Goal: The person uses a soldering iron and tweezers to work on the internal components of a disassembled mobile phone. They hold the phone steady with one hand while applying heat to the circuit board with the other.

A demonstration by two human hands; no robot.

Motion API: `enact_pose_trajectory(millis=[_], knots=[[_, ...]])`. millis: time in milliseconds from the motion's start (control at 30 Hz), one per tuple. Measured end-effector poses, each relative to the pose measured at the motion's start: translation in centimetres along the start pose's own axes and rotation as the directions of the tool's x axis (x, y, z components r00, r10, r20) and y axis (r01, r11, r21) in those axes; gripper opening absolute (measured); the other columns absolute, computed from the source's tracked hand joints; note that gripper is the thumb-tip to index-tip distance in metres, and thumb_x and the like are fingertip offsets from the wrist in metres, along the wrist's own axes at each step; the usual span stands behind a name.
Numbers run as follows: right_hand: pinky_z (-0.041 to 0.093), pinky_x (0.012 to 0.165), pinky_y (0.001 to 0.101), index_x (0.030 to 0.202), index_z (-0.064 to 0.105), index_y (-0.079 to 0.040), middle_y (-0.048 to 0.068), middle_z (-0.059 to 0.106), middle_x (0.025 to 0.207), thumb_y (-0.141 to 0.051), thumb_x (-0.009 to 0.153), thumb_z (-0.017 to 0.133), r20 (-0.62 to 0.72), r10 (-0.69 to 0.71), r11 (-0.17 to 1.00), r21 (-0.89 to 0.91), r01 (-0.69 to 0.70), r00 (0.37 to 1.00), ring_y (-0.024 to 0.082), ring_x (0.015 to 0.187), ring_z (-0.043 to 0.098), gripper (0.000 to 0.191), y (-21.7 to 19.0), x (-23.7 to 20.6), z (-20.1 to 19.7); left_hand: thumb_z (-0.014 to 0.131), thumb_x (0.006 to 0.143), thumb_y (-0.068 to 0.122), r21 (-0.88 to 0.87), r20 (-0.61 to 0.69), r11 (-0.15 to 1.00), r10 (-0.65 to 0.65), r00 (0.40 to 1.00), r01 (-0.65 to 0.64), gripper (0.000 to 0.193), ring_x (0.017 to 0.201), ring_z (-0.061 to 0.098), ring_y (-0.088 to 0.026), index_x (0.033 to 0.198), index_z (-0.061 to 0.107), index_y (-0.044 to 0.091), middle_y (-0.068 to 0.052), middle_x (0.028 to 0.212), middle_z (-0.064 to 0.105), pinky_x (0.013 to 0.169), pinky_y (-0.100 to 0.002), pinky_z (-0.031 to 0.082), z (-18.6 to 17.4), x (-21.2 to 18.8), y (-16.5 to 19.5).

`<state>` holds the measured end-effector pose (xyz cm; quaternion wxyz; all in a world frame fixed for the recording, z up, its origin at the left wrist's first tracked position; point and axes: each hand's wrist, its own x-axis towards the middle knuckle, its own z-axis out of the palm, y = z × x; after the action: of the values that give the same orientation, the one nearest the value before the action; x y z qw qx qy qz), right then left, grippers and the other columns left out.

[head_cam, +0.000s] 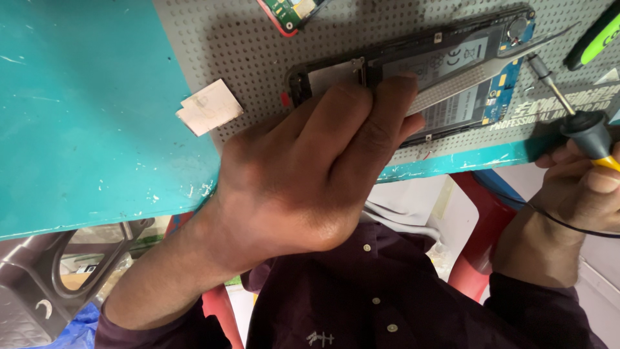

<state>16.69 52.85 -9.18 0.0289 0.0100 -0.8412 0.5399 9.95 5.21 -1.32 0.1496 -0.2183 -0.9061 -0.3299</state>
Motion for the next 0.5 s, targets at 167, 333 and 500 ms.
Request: enact_pose_trajectory(millis=[167, 333, 500], knots=[[0.053, 0.061, 0.0316, 0.118, 0.059, 0.002, 0.015, 0.059, 0.092, -0.070, 0.107, 0.058, -0.008, -0.002, 0.999, 0.037, 0.002, 1.000, 0.023, 0.067, 0.057, 0.073, 0.7, -0.3, -0.4, 0.072, 0.112, 0.020, 0.007, 0.006, 1.000, -0.003, 1.000, 0.003, 0.033, 0.093, 0.070, -0.009, 0.134, 0.065, -0.003, -0.006, 0.113, 0.061, 0.078, -0.025, 0.063, -0.1, -0.1, 0.0], [0.054, 0.061, 0.0306, 0.118, 0.059, 0.002, 0.013, 0.059, 0.092, -0.069, 0.108, 0.057, 0.031, -0.020, 1.000, 0.009, 0.020, 0.999, 0.022, 0.068, 0.058, 0.072, 0.3, -0.1, -0.5, 0.072, 0.113, 0.019, 0.017, 0.013, 1.000, -0.002, 1.000, 0.002, 0.033, 0.094, 0.070, -0.009, 0.136, 0.064, -0.003, -0.006, 0.114, 0.060, 0.078, -0.026, 0.062, -0.2, -0.3, 0.0], [0.055, 0.061, 0.0297, 0.118, 0.058, 0.000, 0.014, 0.059, 0.092, -0.068, 0.110, 0.055, 0.065, -0.044, 0.999, -0.021, 0.045, 0.997, 0.021, 0.069, 0.060, 0.068, -0.6, 0.5, 0.1, 0.072, 0.112, 0.018, 0.003, 0.009, 1.000, -0.007, 1.000, 0.007, 0.033, 0.093, 0.070, -0.009, 0.136, 0.065, -0.003, -0.006, 0.113, 0.060, 0.077, -0.026, 0.062, -0.2, -0.2, 0.1]])
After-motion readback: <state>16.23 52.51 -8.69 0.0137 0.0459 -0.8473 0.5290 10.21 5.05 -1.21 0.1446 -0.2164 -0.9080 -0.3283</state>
